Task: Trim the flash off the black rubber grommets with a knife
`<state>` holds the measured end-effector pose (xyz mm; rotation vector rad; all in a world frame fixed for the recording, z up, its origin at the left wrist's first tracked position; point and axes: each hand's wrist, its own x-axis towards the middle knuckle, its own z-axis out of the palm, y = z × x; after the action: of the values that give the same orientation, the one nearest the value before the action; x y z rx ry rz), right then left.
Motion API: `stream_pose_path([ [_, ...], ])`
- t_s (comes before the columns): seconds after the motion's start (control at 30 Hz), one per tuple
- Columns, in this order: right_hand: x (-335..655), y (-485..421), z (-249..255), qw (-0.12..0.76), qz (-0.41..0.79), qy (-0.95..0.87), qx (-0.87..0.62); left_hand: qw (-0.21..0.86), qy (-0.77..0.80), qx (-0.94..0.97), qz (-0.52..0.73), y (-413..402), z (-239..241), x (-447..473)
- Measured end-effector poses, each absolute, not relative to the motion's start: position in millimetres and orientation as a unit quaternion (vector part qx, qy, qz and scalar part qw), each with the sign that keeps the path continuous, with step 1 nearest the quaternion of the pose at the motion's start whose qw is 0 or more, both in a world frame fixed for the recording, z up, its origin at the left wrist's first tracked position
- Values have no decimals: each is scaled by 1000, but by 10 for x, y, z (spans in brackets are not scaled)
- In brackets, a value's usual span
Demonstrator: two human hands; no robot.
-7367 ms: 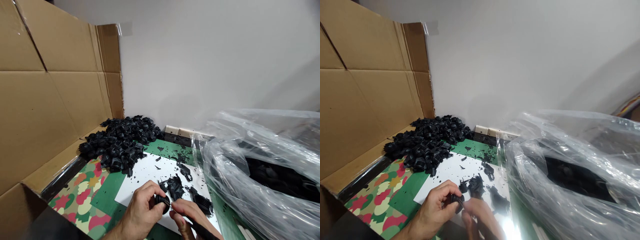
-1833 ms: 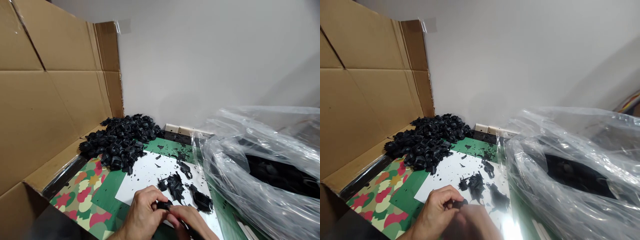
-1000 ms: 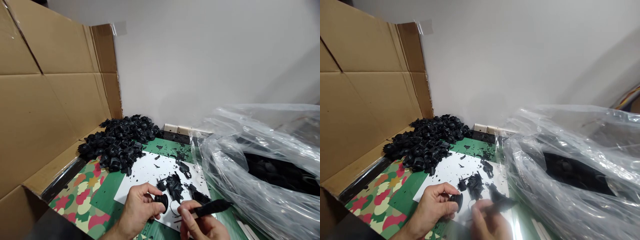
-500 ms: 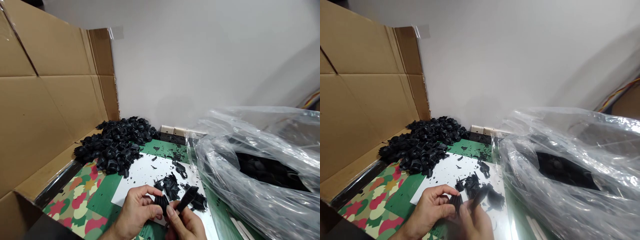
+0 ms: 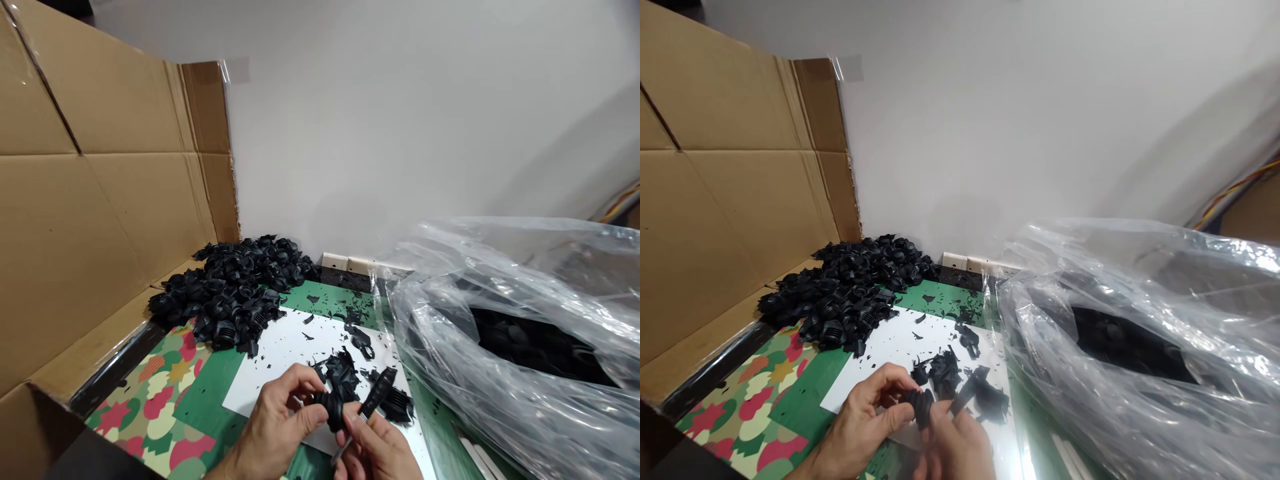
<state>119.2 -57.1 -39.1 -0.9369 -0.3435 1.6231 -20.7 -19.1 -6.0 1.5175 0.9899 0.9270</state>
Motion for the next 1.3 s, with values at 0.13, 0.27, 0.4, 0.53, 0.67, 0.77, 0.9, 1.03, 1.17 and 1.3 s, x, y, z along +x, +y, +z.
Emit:
stream_pose_path([
  [0.13, 1288, -528, -440, 509, 787, -125, -326, 502, 372, 718, 304, -181, 65, -242],
  [0.27, 1282, -521, -413, 479, 817, -109, -300, 574, 415, 648, 282, -169, 73, -225],
  [0.4, 1186, -560, -366, 531, 725, -207, -386, 591, 458, 581, 322, -143, -52, -201],
  [0.53, 1147, -589, -397, 551, 592, -291, -512, 564, 464, 596, 333, -132, -79, -201],
  [0.67, 1160, -593, -453, 543, 540, -332, -551, 485, 485, 642, 341, -145, 7, -206],
  [0.77, 1157, -598, -459, 545, 537, -335, -550, 481, 476, 662, 323, -144, 37, -223],
  [0.9, 1137, -601, -420, 562, 589, -284, -507, 475, 452, 685, 317, -120, 10, -252],
  [1.03, 1100, -589, -323, 575, 686, -184, -406, 510, 435, 651, 356, -105, -52, -256],
  [1.17, 1067, -574, -239, 572, 733, -122, -348, 530, 422, 636, 369, -107, -88, -242],
  [1.3, 1057, -562, -250, 576, 733, -125, -341, 495, 411, 667, 376, -115, -76, -236],
])
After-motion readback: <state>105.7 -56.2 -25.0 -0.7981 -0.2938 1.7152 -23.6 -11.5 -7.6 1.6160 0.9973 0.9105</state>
